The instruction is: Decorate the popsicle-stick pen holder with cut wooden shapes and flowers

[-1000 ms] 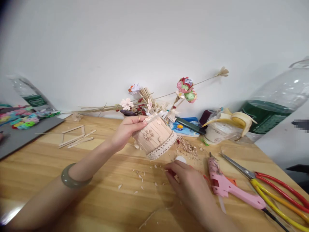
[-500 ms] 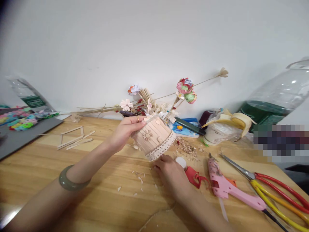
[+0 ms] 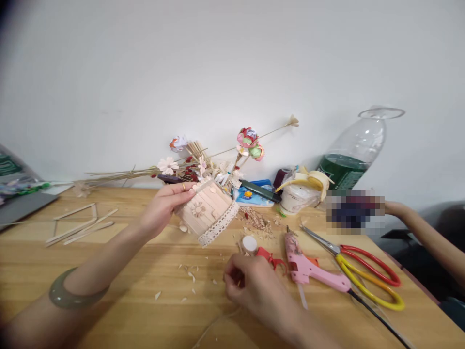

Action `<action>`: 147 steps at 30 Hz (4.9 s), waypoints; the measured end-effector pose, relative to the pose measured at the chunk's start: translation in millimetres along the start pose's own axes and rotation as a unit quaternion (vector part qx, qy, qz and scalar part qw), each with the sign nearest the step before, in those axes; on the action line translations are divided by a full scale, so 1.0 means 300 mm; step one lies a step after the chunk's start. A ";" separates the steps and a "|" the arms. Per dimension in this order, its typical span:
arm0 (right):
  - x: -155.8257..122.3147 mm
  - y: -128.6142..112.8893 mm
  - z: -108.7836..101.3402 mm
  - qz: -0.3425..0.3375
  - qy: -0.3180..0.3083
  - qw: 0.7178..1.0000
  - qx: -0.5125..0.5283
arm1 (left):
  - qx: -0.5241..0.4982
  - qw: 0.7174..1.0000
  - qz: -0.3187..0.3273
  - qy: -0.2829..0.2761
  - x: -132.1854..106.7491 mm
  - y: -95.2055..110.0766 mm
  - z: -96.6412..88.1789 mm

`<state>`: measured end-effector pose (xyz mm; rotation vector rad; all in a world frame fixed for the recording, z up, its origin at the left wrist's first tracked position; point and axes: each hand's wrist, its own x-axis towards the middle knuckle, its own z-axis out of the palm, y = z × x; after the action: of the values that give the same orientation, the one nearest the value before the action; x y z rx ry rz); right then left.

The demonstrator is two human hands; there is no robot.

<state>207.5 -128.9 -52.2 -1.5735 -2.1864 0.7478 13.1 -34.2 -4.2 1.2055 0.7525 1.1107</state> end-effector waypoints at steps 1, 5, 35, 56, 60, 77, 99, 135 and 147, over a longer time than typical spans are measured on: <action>-0.016 -0.003 -0.011 0.009 -0.006 1.000 0.013 | 0.001 1.000 -0.002 -0.001 -0.001 0.000 0.001; -0.065 -0.003 -0.043 0.065 -0.029 0.992 0.102 | 0.006 1.000 -0.012 -0.013 -0.005 -0.003 0.001; -0.034 0.023 -0.116 0.057 0.080 0.959 0.266 | 0.015 0.999 -0.037 -0.026 -0.019 -0.003 0.028; 0.057 -0.045 -0.122 -0.248 0.389 0.871 -0.171 | -0.005 0.998 -0.036 -0.044 -0.033 0.002 0.032; 0.069 -0.060 -0.119 -0.255 0.389 0.871 -0.160 | -0.006 0.998 -0.027 -0.048 -0.039 0.005 0.035; 0.044 -0.067 -0.170 -0.223 0.300 0.927 -0.023 | 0.009 0.997 -0.006 -0.070 -0.046 0.014 0.031; 0.037 -0.121 -0.164 -0.195 0.269 0.943 -0.031 | 0.029 0.996 0.013 -0.089 -0.060 0.027 0.037; 0.037 -0.009 -0.068 -0.173 0.156 0.967 -0.100 | 0.130 0.956 -0.078 -0.251 -0.054 -0.013 0.033; 0.003 -0.047 -0.082 -0.059 0.121 0.989 0.061 | 0.134 0.954 -0.078 -0.256 -0.063 -0.008 0.042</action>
<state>210.3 -126.2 -24.0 -1.3829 -1.9984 0.6077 19.1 -56.1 -5.3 1.5530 0.5906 0.5333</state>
